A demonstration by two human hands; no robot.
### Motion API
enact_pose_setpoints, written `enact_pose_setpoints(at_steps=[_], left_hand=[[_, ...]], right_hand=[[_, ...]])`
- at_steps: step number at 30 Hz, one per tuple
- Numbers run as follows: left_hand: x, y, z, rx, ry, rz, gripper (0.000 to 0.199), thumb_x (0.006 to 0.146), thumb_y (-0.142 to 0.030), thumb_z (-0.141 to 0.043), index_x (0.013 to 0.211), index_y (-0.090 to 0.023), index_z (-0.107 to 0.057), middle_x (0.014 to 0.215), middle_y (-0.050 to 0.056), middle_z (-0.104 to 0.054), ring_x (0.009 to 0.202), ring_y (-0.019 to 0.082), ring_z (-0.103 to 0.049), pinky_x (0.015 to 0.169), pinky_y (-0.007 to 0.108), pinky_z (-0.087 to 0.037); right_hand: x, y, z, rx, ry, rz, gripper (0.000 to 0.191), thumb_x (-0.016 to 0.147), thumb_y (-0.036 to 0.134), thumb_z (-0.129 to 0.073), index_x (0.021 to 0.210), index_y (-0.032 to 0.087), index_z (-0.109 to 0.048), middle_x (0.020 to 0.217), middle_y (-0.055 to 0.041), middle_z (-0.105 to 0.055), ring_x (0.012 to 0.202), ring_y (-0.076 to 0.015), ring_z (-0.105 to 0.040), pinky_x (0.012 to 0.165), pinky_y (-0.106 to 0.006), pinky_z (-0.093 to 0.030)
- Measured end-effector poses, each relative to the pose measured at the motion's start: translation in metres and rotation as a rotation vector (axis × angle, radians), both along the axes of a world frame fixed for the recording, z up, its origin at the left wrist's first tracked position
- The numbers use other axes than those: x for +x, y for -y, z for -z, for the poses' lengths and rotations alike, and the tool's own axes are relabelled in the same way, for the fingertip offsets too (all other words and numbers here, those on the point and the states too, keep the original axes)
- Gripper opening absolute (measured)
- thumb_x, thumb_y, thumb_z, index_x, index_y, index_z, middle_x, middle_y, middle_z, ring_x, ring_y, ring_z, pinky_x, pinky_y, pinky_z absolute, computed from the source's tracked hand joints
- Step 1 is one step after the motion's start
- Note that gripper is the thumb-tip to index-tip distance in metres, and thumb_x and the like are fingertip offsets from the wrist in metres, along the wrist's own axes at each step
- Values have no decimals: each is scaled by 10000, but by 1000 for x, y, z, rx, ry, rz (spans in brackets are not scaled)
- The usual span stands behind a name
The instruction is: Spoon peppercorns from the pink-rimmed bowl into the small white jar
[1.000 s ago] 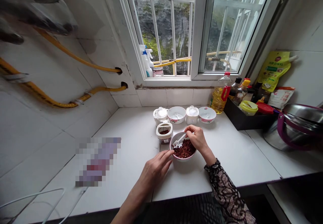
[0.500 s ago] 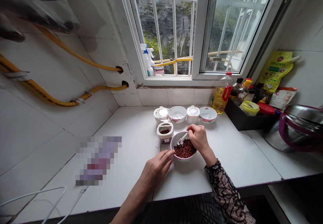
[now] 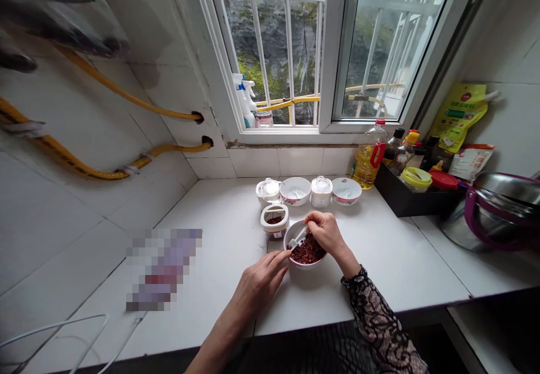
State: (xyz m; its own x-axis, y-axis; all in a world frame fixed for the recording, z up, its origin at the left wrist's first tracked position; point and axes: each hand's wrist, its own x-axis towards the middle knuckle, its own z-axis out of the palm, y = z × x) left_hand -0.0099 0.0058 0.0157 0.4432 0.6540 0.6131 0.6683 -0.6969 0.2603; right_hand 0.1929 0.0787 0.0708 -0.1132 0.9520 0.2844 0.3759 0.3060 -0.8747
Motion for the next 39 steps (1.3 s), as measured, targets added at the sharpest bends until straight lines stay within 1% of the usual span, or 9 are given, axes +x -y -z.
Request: enact_pose_setpoints(at_steps=[6,15,20,23,25,29,31,35,39], left_hand=[[-1,0,0,12,-2,0,379,910,-79,-467,1267,-204,-496,1090,82,-687,922,187,-696,732,268,-586],[0,1,0,7,-4,-3,378,905,-83,-482,1261,-206,-504,1088,80,-689,924,191,-699,733,277,-592],[0,0,0,9,-2,-4,382,913,-88,-470,1272,-213,-509,1101,85,-690,936,193,-698,728,275,-592],[0,0,0,3,3,0,371,924,-88,-451,1270,-209,-511,1101,83,-689,938,192,-696,733,280,-594],[0,0,0,-5,2,3,366,925,-86,-445,1265,-204,-513,1100,84,-689,934,192,-696,740,286,-595],[0,0,2,-12,-3,-14,376,920,-91,-454,1270,-212,-519,1105,86,-690,945,192,-694,752,283,-591],[0,0,2,-10,-8,-15,384,917,-93,-458,1275,-216,-519,1109,87,-690,948,193,-695,748,281,-591],[0,1,1,-13,-4,-3,398,907,-83,-471,1280,-214,-507,1111,88,-687,939,192,-697,746,283,-589],[-1,1,0,-7,4,-2,392,909,-82,-476,1280,-208,-498,1102,90,-687,927,194,-698,738,285,-590]], right_hand=[[3,-1,-2,-45,-68,51,143,687,243,-507,687,196,-642,553,13,-643,562,-165,-628,635,-280,-501],[9,-10,0,-75,-233,122,122,652,279,-542,663,198,-633,530,7,-623,539,-162,-589,596,-287,-482],[0,-12,-12,22,-267,164,120,717,287,-548,721,196,-627,626,-16,-662,600,-175,-631,639,-303,-508],[-13,-10,-19,183,-192,192,144,810,295,-530,805,195,-633,744,-40,-696,686,-191,-657,695,-324,-514],[-23,-7,-23,336,-48,194,148,864,273,-511,850,201,-640,800,-55,-712,749,-206,-655,761,-354,-499],[-34,1,-27,585,296,72,196,910,189,-471,852,213,-656,800,-63,-725,773,-223,-621,864,-413,-433],[-30,3,-29,611,335,73,210,915,177,-462,864,218,-662,795,-57,-724,761,-225,-610,864,-418,-423],[-7,3,-30,563,275,220,169,876,190,-498,868,230,-663,721,-30,-695,789,-241,-609,851,-405,-430],[13,0,-22,515,380,133,169,826,154,-501,786,223,-651,688,-25,-684,729,-221,-601,826,-381,-429]])
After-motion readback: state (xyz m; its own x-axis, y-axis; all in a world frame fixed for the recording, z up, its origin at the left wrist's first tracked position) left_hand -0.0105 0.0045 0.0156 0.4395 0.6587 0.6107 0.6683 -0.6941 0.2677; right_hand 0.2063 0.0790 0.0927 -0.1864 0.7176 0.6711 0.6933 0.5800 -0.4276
